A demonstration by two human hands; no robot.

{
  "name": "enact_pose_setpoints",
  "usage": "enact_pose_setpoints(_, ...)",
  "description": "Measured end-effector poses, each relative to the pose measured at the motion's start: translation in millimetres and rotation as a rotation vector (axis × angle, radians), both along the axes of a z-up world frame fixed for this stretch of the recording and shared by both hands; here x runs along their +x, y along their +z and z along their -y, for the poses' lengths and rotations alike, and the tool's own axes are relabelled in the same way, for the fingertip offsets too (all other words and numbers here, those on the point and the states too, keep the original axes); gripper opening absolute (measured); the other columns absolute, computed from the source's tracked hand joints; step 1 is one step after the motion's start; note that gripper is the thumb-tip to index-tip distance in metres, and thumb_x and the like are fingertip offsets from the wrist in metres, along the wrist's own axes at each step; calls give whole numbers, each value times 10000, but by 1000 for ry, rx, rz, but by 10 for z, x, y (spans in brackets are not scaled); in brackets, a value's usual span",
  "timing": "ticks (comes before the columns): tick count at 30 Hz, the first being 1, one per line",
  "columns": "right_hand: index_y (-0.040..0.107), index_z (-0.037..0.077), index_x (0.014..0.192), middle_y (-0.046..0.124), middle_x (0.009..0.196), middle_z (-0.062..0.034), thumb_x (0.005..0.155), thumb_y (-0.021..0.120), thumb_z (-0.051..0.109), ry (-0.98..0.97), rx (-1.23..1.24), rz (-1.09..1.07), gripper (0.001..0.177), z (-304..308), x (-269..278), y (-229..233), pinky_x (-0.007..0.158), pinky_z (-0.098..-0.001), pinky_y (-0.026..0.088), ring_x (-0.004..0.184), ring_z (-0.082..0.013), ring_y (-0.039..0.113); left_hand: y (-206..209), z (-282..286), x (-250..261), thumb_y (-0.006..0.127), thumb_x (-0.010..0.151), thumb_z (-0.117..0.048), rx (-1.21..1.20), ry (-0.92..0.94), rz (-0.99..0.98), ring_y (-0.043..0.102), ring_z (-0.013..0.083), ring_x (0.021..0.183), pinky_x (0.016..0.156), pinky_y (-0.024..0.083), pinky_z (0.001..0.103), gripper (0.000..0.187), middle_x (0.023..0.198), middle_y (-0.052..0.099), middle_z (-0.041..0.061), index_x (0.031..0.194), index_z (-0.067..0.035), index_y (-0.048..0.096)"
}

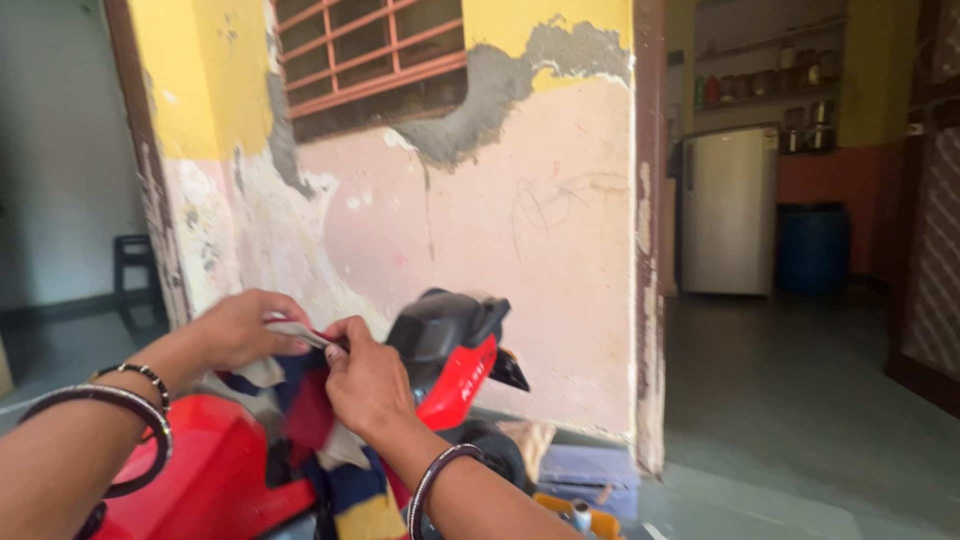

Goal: The person wipes the red motorcycle with a multi-colored cloth, focusing on the fuel tank, seat, and side panels. The person repeatedly folds and repositions the cloth while cleaning different sections of the bike.

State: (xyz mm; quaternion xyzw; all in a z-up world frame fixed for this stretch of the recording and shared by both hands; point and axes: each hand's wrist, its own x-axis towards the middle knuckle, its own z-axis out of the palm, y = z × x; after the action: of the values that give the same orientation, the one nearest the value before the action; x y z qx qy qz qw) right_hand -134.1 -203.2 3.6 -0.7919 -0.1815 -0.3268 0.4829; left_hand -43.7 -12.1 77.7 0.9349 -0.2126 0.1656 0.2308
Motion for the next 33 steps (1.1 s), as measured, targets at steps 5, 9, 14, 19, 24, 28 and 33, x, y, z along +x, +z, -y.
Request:
enact_pose_setpoints(5, 488, 244, 1473, 567, 1410, -148, 994, 407, 463, 51, -515, -115, 532, -202, 359, 71, 1152, -560, 245, 1369, -357, 464, 48, -439, 155, 775, 778, -414, 289, 396, -12, 783, 258, 1061, 973, 600, 376, 541, 1079, 821, 139, 1235, -133, 707)
enact_pose_setpoints(9, 376, 364, 1547, 408, 1596, -13, 980, 203, 613, 80, -897, -469, 643, -243, 733, -155, 1207, -651, 82, 1479, -349, 332, -380, -614, 565, 403, 929, -752, 647, 428, -355, 525, 303, 1377, 1162, 411, 429, 866, 1393, 603, 170, 1462, -80, 524)
enact_pose_setpoints(14, 443, 352, 1527, 471, 1564, -68, 948, 235, 669, 45, -866, -245, 692, -180, 1096, -383, 1192, -631, 158, 1452, -343, 395, -577, -510, 654, 203, 978, -766, 901, 460, -463, 440, 365, 1473, 1209, 371, 439, 896, 1557, 499, 158, 1481, -116, 558)
enact_pose_setpoints(19, 535, 318, 1474, 468, 1567, -52, 897, 291, 759, 23, -907, -365, 766, -249, 1258, -147, 1214, -534, 210, 1465, -320, 385, -512, -397, 385, 348, 1012, -593, 812, 500, -451, 407, 345, 1517, 1253, 343, 447, 647, 1614, 432, 137, 1517, -232, 536)
enact_pose_setpoints(24, 608, 217, 1409, 474, 1544, -82, 885, 409, 712, -70, -932, -448, 748, -454, 1371, -140, 1186, -466, 288, 1439, -304, 427, -506, -446, 504, 318, 1026, -535, 776, 398, -478, 452, 345, 1469, 1212, 358, 435, 627, 1589, 481, 160, 1463, -160, 566)
enact_pose_setpoints(28, 730, 191, 1257, 703, 1267, -135, 947, 435, 437, -2, -782, -95, 494, -592, 1383, -447, 1057, -479, 441, 1202, -333, 639, -443, -608, 568, 319, 1005, -476, 599, 286, -523, 517, 271, 1427, 1200, 373, 396, 603, 1593, 509, 88, 1459, -144, 538)
enact_pose_setpoints(33, 754, 216, 1192, 747, 1026, -183, 972, 539, 318, 59, -447, 41, 324, -707, 995, -654, 1021, -465, 483, 1067, -376, 668, -11, -963, 431, 478, 984, -382, 551, 343, -636, 471, 281, 1436, 1154, 396, 456, 621, 1587, 428, 106, 1564, -193, 360)
